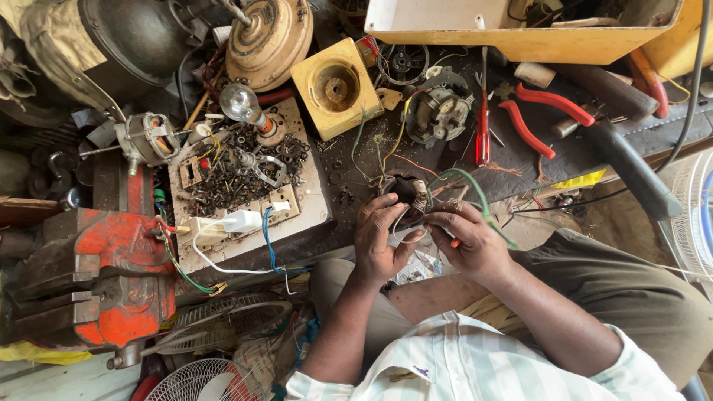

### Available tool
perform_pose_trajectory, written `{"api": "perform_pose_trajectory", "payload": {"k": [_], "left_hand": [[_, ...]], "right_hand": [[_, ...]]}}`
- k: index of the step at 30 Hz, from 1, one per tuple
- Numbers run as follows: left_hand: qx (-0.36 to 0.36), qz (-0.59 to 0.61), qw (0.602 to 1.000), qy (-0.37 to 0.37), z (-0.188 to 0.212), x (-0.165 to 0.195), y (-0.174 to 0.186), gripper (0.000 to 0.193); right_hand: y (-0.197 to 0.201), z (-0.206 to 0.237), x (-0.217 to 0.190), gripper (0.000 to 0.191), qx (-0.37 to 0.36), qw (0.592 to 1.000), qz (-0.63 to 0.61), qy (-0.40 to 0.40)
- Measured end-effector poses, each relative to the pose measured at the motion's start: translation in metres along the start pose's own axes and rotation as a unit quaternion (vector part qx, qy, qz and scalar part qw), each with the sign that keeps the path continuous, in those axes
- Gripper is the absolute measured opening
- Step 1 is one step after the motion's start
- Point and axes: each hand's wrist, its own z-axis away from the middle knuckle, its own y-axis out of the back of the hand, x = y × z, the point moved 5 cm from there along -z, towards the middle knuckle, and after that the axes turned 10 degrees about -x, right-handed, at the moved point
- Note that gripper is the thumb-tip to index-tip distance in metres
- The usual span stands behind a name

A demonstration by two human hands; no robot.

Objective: The person sits at a cluttered repair workbench and winds wire around a small motor armature, threading and tightening the wire by hand while holding the armature steady. They occasionally use a small hand tool on the windings and reposition the armature as they work.

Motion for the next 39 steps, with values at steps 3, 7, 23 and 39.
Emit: {"api": "perform_pose_trajectory", "payload": {"k": [3, 7, 23, 39], "left_hand": [[-0.001, 0.002, 1.0, 0.001, 0.0, 0.0, 0.0, 0.043], [-0.002, 0.005, 1.0, 0.0, 0.001, 0.0, 0.0, 0.043], [-0.007, -0.006, 1.0, 0.005, 0.001, -0.002, -0.001, 0.043], [-0.001, -0.006, 1.0, -0.002, 0.001, -0.002, -0.002, 0.043]], "right_hand": [[-0.001, 0.0, 0.003, 0.023, -0.005, 1.0, 0.014, -0.021], [-0.005, 0.003, 0.008, 0.027, 0.007, 0.999, 0.0, -0.032], [-0.01, 0.007, 0.019, 0.033, 0.015, 0.993, 0.033, -0.11], [-0.013, 0.006, 0.018, 0.022, 0.041, 0.993, -0.014, -0.107]]}}
